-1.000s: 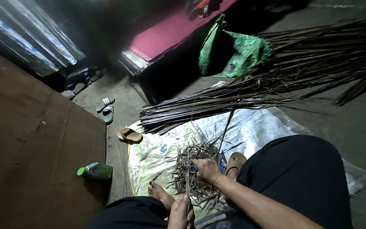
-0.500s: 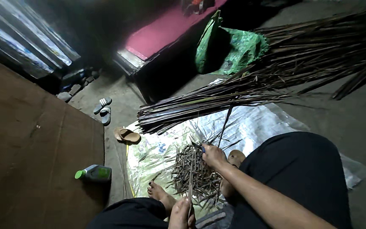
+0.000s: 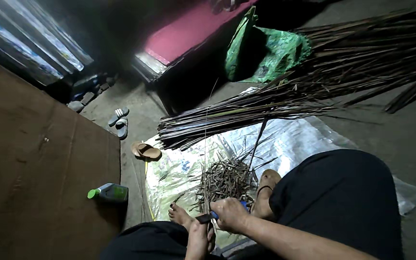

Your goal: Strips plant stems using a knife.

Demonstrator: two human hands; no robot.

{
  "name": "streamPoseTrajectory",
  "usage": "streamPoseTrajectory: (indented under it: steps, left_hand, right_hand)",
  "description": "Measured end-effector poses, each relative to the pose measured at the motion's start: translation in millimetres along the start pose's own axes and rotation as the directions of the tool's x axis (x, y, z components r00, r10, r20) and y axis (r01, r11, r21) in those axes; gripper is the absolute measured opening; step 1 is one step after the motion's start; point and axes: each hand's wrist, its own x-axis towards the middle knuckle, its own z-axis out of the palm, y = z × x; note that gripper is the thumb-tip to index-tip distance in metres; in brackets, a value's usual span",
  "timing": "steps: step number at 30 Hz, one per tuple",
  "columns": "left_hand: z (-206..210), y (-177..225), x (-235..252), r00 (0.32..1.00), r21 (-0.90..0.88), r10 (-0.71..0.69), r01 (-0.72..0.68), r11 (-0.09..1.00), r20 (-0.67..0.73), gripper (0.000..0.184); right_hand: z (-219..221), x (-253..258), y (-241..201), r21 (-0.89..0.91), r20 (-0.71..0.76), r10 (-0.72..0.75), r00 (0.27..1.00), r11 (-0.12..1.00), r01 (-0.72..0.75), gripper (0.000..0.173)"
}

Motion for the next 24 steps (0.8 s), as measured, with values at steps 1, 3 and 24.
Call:
streamPoseTrajectory:
  steps: [1, 3, 24]
  left_hand:
    - [0.4, 0.2, -0.8, 1.000, -0.003, -0.002, 0.002, 1.000, 0.008, 0.039]
    - [0.6, 0.1, -2.0, 1.000, -0.012, -0.011, 0.011, 1.000, 0.024, 0.038]
    - [-2.9, -8.7, -4.2, 0.997, -0.036, -0.035, 0.038, 0.999, 0.075, 0.037]
  right_hand:
    - [1.4, 1.8, 4.1, -0.018, -0.027, -0.005, 1.000, 1.000, 0.004, 0.023]
    - [2.7, 5.4, 11.2, -0.023, -0.073, 0.011, 0.997, 1.000, -0.013, 0.025]
    - [-36.7, 18.1, 51.6, 0.501, -0.205, 0.362, 0.909, 0.837, -0.220, 0.029]
